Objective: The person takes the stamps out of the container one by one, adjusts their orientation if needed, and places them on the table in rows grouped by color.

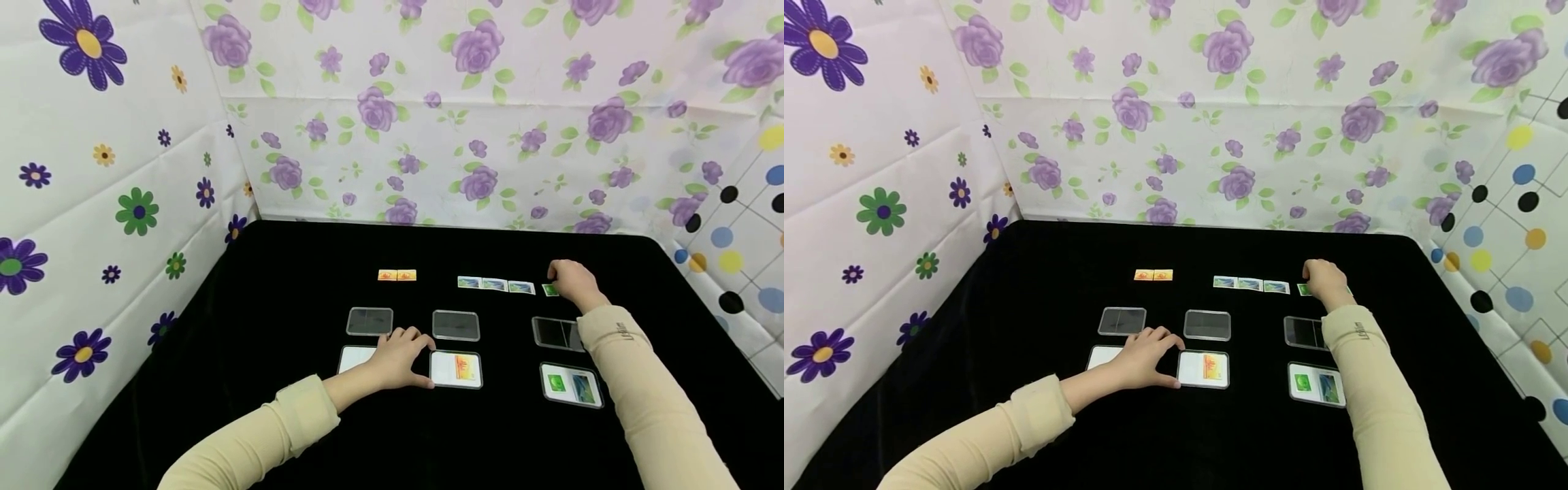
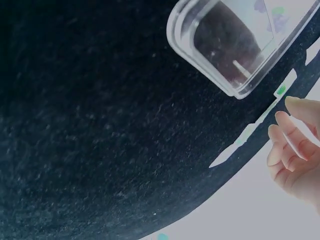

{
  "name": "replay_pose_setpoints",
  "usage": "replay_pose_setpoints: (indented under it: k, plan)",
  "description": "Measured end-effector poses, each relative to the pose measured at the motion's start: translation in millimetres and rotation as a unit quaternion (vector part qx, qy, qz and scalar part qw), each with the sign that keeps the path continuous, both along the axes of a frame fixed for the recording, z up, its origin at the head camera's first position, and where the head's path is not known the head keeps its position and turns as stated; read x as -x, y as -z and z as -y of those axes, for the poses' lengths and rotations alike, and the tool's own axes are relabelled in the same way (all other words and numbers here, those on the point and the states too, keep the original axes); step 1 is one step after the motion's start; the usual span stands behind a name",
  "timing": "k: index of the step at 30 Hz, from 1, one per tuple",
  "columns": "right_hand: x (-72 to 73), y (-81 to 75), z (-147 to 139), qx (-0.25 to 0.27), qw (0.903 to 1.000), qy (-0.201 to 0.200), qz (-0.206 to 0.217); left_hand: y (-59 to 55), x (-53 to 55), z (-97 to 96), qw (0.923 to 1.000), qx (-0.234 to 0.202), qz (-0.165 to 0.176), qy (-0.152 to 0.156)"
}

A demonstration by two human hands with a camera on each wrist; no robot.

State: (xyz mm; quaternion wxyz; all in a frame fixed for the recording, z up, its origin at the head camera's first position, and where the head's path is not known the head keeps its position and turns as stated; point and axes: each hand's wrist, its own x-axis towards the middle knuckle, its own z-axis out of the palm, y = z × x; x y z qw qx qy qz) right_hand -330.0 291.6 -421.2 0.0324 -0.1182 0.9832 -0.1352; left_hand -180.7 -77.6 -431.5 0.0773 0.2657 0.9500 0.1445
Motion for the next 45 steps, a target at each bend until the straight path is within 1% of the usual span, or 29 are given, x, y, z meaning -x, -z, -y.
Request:
replay_pose_setpoints:
  k: [5,8,16,23,25,31,37,42,45]
  plan:
    - [-2.7,-4.8,-1.1,-0.006,0.9999,0.003,-0.009,-1.3,-1.1,0.8,1.0,-0.004,-0.003,-0.003]
    - [-5.5,-8.7,-1.5,-0.008,0.9998,-0.004,-0.017,-1.6,-1.9,1.4,1.0,-0.005,-0.004,-0.005]
    - [-15.9,-15.7,-7.0,-0.006,0.9984,-0.03,-0.048,0.6,-1.9,0.6,1.0,-0.007,-0.006,0.002]
    - [-27.3,-17.0,-7.7,0.029,0.9982,-0.042,-0.03,3.3,-1.7,0.1,0.9999,-0.011,-0.008,0.005]
    - [-30.1,-17.1,-6.9,0.035,0.9978,-0.047,-0.032,3.7,-1.6,0.3,0.9999,-0.012,-0.01,0.005]
    - [-37.3,-20.7,1.3,0.054,0.9934,-0.09,-0.046,4.0,0.6,1.1,0.9998,-0.008,-0.015,0.005]
    - [-45.5,-23.0,10.6,0.051,0.9866,-0.142,-0.063,3.3,0.7,0.8,0.9999,-0.005,-0.01,0.004]
    - [-52.1,-24.8,15.7,0.057,0.9826,-0.164,-0.067,3.1,0.6,0.6,0.9999,-0.005,-0.008,0.004]
    - [-55.5,-24.2,18.5,0.058,0.9798,-0.175,-0.077,2.8,1.2,0.4,1.0,-0.006,-0.006,0.003]
